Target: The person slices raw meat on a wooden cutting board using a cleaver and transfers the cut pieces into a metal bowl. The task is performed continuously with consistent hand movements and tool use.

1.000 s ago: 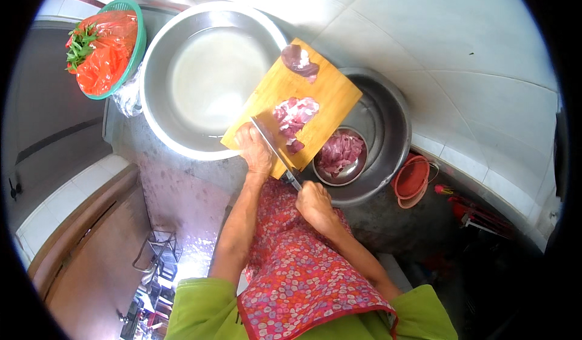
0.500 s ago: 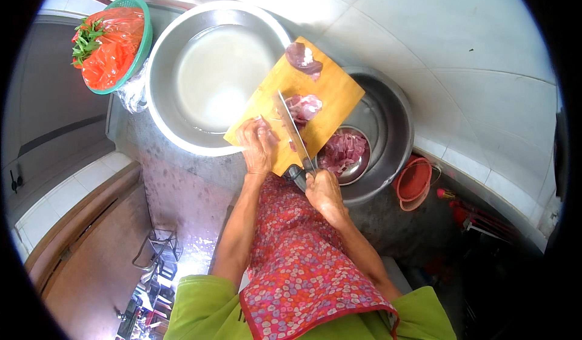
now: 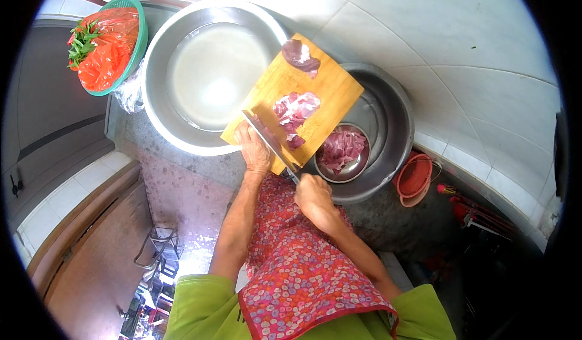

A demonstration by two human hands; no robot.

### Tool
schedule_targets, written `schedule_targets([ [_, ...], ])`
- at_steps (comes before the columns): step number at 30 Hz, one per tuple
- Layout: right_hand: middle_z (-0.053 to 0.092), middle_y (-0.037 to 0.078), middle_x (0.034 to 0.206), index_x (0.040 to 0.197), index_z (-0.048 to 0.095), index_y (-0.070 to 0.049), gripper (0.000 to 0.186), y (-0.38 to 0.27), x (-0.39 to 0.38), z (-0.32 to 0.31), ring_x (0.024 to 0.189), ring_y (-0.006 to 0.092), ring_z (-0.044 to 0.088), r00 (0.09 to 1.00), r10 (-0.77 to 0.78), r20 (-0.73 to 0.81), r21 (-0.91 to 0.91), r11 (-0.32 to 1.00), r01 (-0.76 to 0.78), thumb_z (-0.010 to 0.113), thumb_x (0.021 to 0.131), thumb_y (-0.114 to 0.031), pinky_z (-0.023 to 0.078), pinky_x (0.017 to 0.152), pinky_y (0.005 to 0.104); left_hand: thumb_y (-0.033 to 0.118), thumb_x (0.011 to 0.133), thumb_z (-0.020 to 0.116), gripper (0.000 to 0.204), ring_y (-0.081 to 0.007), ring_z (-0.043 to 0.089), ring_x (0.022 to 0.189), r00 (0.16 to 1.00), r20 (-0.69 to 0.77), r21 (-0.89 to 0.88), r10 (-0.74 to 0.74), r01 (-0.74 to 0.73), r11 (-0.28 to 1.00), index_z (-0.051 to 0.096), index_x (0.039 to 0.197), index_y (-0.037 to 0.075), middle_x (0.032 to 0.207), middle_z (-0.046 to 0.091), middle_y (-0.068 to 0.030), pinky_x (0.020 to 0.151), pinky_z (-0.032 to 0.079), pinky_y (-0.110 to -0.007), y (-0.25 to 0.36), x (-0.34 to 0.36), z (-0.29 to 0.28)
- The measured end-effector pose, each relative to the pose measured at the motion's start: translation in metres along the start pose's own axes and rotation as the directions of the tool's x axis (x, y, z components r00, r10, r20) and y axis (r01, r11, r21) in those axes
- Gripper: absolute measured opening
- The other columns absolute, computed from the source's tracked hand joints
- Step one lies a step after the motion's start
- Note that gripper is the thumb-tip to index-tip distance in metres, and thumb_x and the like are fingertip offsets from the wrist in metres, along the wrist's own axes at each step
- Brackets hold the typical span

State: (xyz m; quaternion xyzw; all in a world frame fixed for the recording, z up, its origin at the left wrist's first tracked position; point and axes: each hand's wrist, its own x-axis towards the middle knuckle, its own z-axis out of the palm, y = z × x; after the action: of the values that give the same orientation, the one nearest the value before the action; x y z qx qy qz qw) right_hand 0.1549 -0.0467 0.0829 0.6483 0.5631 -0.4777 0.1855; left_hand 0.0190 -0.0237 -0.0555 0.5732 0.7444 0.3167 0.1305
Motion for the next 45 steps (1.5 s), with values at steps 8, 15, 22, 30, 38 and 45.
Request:
schedule_targets([
  [8,0.062,0.028,0.096,0.088,0.064,0.003,0.016,-0.006,0.012,-0.003,0.095,0.0419,0.059,0.999,0.028,0.018,0.013,1.0,-0.028,0.059,0.075,-0.006,0.047,0.081,0.047,0.014,0.085,0.05,0.024,-0.0302,0.047,0.091,1.0,0.017,-0.041,-0.004,0.005,0.999,0.048,0.106,0.002,0.095,0.05,-0.0144,0.078,0.038,-0.043,-0.012,-0.005,0.007],
  [15,0.062,0.027,0.095,0.09,0.064,0.004,0.019,-0.035,0.03,-0.02,0.097,0.0416,0.059,0.998,-0.068,-0.009,0.096,0.993,0.069,0.062,0.076,-0.008,0.047,0.084,0.0464,0.01,0.078,0.059,0.028,-0.0326,0.048,0.088,0.992,-0.016,0.052,0.123,-0.122,0.991,0.046,0.102,0.003,0.095,0.05,-0.0155,0.076,0.037,-0.045,-0.008,-0.001,0.001],
  [22,0.063,0.026,0.092,0.086,0.063,0.004,0.016,-0.012,0.028,0.004,0.089,0.0411,0.062,1.0,0.004,0.001,0.073,0.997,-0.005,0.062,0.074,-0.006,0.05,0.076,0.0464,0.011,0.074,0.065,0.034,-0.0325,0.048,0.085,0.992,-0.023,0.006,0.127,-0.127,0.992,0.048,0.103,0.004,0.096,0.051,-0.0141,0.075,0.036,-0.045,-0.017,-0.005,0.007],
  [30,0.063,0.026,0.087,0.085,0.064,0.003,0.013,-0.004,0.036,0.01,0.088,0.0406,0.062,0.997,-0.049,-0.067,0.037,0.998,0.052,0.059,0.076,-0.005,0.048,0.077,0.0481,0.004,0.084,0.055,0.024,-0.0347,0.045,0.096,0.999,-0.029,-0.025,0.036,-0.037,0.999,0.046,0.106,0.001,0.1,0.048,-0.0185,0.083,0.037,-0.046,-0.005,0.0,0.0],
  [38,0.062,0.026,0.077,0.079,0.062,0.002,0.017,0.021,0.006,0.004,0.078,0.0434,0.061,0.974,-0.054,-0.222,0.078,0.994,0.073,0.057,0.08,-0.014,0.047,0.073,0.0502,0.002,0.088,0.051,0.018,-0.0359,0.046,0.099,0.996,-0.079,-0.143,-0.038,0.027,0.989,0.044,0.104,0.0,0.106,0.047,-0.0208,0.085,0.038,-0.048,-0.008,-0.01,-0.002],
  [45,0.062,0.027,0.083,0.087,0.06,0.003,0.017,0.013,-0.015,0.016,0.083,0.0448,0.06,0.996,-0.009,-0.09,0.057,0.998,0.014,0.057,0.079,-0.013,0.045,0.076,0.0529,0.006,0.076,0.058,0.031,-0.0367,0.046,0.097,0.994,-0.112,0.038,0.017,-0.013,0.999,0.048,0.105,-0.001,0.104,0.048,-0.0202,0.083,0.036,-0.049,-0.01,-0.01,0.005],
])
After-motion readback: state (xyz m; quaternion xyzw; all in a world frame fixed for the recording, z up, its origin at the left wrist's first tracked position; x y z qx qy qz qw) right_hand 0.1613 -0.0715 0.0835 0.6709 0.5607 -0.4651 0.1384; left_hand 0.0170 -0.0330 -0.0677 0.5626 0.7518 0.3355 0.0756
